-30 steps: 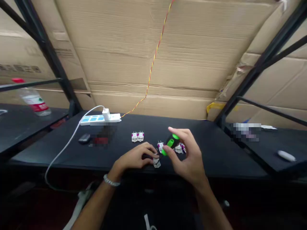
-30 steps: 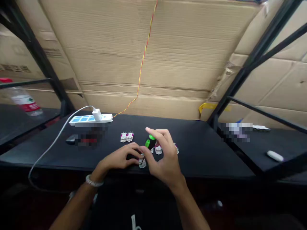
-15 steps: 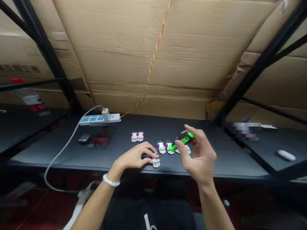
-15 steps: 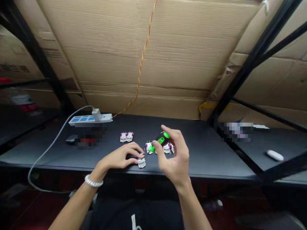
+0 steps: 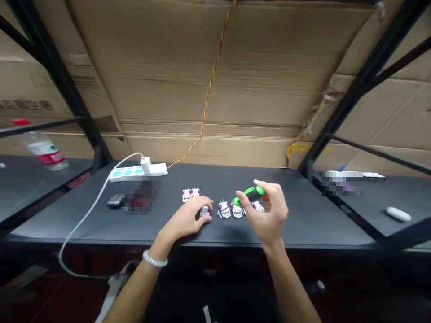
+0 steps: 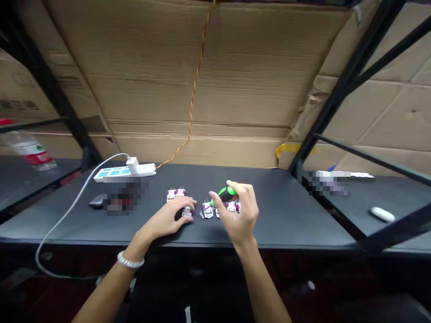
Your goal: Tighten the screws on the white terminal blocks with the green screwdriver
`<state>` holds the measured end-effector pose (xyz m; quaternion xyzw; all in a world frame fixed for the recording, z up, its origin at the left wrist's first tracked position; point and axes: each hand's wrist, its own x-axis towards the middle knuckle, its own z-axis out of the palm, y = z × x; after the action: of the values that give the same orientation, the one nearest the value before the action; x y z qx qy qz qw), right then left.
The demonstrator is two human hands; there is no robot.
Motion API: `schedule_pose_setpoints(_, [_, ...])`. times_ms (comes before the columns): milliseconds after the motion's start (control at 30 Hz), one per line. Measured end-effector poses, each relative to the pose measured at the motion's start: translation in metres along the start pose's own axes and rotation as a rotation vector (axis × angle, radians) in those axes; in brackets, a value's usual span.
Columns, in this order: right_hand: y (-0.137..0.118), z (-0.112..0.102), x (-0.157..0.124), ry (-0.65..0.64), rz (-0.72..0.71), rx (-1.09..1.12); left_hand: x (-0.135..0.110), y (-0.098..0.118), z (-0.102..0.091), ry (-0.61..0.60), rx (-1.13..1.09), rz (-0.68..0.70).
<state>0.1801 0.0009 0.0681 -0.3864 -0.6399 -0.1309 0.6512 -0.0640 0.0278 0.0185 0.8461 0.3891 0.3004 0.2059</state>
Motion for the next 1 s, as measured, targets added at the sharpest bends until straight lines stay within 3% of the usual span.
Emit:
schedule_pose_setpoints(200, [0.008, 0.008, -0.004, 0.012, 0.073, -0.011, 0.002, 0.0, 0.001, -0.131, -0.061, 0.137])
schedule_pose_setpoints(667, [0.012, 0.009, -0.003, 0.06, 0.134, 0.011, 0.004, 0.001, 0.005, -0.133, 0.058, 0.145])
schedule_pose_setpoints(1000, [0.021, -0.023, 0.007, 0.223, 0.109, -0.018, 0.004, 0.005, 0.021, 0.014, 0.18, 0.053])
